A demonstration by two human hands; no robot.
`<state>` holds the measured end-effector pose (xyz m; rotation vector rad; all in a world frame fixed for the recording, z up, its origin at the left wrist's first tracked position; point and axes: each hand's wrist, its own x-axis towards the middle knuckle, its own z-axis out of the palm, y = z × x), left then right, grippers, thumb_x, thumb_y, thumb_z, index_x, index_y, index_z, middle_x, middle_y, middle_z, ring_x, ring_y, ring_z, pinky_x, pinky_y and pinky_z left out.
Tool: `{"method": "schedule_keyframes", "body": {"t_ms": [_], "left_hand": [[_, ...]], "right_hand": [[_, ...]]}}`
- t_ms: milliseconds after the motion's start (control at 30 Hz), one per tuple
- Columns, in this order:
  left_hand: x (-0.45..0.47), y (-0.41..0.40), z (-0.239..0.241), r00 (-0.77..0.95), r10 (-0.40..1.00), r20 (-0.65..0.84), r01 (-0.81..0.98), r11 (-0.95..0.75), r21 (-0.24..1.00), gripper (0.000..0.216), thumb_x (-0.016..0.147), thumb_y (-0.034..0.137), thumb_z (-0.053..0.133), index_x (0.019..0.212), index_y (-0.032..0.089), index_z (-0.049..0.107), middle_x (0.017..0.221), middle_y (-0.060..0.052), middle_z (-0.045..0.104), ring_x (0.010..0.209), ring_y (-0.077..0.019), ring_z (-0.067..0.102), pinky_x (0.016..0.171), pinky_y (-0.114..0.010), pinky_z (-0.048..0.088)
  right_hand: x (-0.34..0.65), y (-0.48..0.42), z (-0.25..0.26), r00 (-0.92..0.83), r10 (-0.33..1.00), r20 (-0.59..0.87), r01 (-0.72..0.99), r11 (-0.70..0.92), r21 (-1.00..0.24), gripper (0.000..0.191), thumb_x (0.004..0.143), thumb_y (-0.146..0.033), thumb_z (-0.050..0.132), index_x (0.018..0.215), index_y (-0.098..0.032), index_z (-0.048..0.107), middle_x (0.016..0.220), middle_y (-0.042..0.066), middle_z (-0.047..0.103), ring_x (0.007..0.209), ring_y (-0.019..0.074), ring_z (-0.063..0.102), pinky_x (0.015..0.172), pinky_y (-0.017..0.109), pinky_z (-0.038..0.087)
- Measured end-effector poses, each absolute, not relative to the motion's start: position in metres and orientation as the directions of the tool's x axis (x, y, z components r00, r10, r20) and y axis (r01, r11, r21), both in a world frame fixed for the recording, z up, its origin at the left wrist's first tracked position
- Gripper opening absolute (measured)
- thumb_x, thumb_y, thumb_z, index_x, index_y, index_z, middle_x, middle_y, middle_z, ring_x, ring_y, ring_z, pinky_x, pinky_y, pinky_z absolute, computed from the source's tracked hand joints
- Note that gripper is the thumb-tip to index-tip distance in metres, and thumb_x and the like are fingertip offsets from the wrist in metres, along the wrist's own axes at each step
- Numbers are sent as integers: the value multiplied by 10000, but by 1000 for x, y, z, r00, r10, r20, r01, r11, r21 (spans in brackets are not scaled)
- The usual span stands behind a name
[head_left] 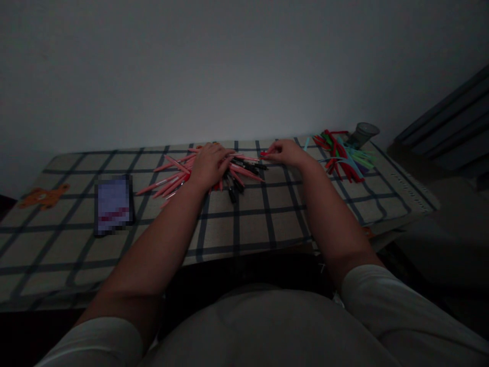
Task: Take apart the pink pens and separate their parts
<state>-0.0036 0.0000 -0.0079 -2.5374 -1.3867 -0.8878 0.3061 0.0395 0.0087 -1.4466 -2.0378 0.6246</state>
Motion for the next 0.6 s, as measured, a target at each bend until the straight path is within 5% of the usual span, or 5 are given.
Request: {"method": "schedule_keyframes", "body": {"t_ms": [333,600], "left_hand": [[-4,0,-6,442,727,526,783,-598,169,365,1105,401,526,1295,295,819,1161,-114,781,1160,-321,636,1068,-521,496],[-5,2,-10,429,727,536,791,-589,165,393,1116,420,521,1317,273,824,1159,-120,783,1162,-325,645,1075,-514,496]], "right_hand": [[265,28,4,-414,864,286,528,484,-698,279,870,-435,829,988,-185,799,860,41,729,763,172,577,712,303,437],[266,26,2,-402,869,290,514,476,-714,261,870,-427,816,983,-193,787,824,27,685,771,176,548,706,302,420]]}}
